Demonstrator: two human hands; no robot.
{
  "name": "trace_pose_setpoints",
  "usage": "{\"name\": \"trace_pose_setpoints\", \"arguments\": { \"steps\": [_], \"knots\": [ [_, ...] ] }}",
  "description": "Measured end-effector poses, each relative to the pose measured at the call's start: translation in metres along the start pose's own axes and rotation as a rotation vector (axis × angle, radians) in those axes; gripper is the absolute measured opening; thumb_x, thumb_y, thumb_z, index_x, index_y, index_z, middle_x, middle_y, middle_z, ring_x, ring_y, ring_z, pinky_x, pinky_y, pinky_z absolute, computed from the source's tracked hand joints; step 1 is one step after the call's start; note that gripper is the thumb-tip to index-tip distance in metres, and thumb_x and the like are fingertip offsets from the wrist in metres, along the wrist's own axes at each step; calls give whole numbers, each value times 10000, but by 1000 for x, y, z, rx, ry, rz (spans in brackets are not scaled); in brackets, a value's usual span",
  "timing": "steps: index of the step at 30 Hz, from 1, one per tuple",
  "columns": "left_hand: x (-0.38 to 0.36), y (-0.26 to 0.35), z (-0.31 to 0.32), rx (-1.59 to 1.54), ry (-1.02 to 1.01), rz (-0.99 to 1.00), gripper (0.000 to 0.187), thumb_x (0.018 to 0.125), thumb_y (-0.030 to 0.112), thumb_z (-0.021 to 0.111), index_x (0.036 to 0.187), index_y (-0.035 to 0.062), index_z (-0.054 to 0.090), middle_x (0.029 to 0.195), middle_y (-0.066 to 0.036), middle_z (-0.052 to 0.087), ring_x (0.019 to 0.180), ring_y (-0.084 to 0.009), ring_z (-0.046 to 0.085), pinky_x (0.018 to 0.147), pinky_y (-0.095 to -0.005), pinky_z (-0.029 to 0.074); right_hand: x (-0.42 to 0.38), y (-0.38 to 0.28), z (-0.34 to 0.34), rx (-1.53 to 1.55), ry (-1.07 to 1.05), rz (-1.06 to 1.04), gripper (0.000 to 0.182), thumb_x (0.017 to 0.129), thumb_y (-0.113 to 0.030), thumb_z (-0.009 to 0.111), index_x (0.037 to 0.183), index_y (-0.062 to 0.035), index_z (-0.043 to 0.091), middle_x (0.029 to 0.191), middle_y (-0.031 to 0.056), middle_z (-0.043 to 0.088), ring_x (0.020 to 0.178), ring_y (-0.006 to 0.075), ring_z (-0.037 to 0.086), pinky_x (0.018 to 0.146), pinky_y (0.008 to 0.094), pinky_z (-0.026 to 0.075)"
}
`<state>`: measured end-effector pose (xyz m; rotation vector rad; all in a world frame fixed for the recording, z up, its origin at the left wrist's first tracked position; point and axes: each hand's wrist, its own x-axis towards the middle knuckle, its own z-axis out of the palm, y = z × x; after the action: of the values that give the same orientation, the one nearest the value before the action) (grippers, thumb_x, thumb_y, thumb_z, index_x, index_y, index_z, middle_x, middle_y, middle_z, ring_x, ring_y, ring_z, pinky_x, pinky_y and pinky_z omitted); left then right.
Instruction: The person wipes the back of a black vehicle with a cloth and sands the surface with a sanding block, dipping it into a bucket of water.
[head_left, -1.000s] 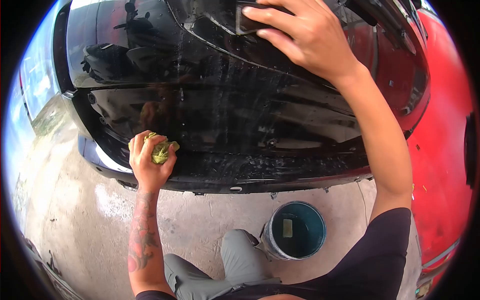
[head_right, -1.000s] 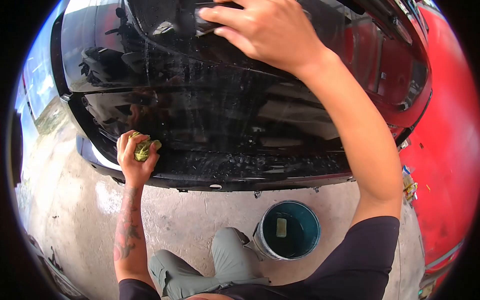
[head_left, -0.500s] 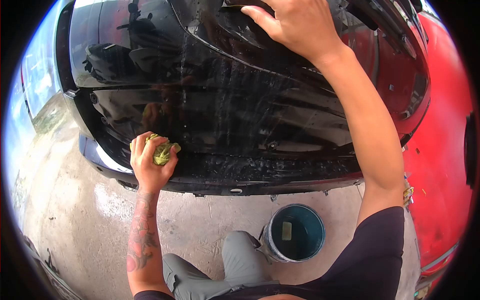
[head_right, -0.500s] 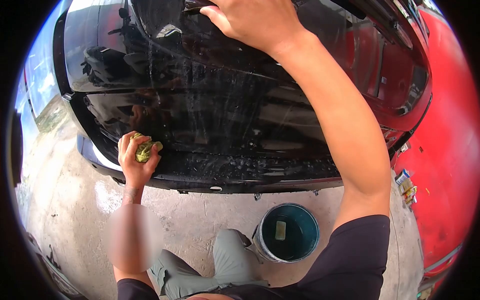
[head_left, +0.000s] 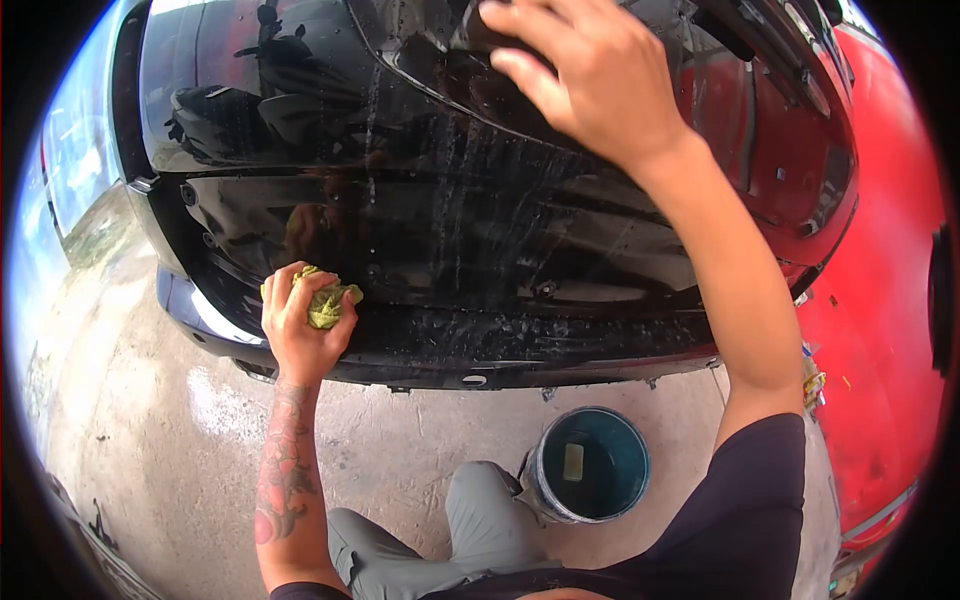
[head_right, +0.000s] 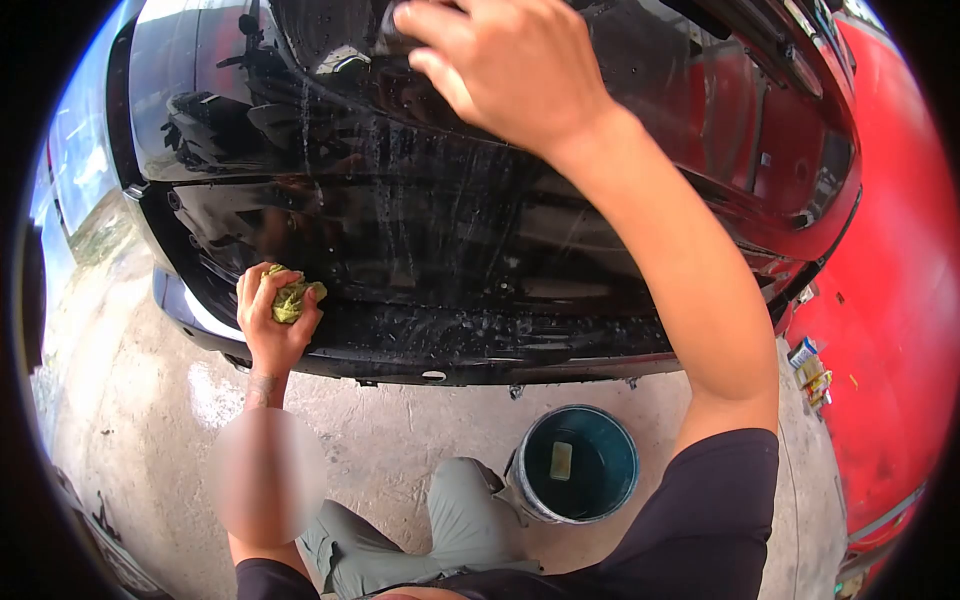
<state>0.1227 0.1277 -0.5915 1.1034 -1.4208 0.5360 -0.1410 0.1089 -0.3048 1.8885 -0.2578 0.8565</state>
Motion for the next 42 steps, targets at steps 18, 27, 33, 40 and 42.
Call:
{"name": "trace_pose_setpoints", "arguments": {
  "steps": [18,27,33,40,42],
  "knots": [
    [0,0,0,6,3,-6,277,701,134,825,948,89,711,1081,-142,657,993,-354,624,856,-451,523,21,11,14,-39,112,44,262,844,-170,773,1076,-63,715,987,103,676,917,293,677,774,401,564],
    [0,1,0,-1,3,-12,281,697,133,825,951,92,713,1086,-137,656,990,-353,623,860,-450,523,4,-9,11,46,49,79,288,839,-175,782,1097,-67,713,1011,118,663,895,303,686,772,410,577],
    [-1,-1,0,-2,8,-3,291,688,132,827,952,95,710,1077,-134,653,989,-352,622,857,-450,523,48,19,22,-38,96,245,252,886,-193,728,1088,-45,708,1067,160,689,991,355,693,845,457,574],
    [-1,0,0,-14,8,-11,294,684,131,830,950,100,710,1072,-131,653,997,-352,624,857,-453,522,18,-10,11,46,27,162,259,885,-191,732,1092,-39,701,1082,150,699,998,342,695,838,446,586],
    [-1,-1,0,-10,12,-4,291,684,132,831,947,100,711,1074,-131,654,1001,-351,625,858,-452,523,34,5,17,-8,79,150,249,889,-192,726,1085,-42,697,1066,151,699,995,347,694,833,452,582]
  ]
}}
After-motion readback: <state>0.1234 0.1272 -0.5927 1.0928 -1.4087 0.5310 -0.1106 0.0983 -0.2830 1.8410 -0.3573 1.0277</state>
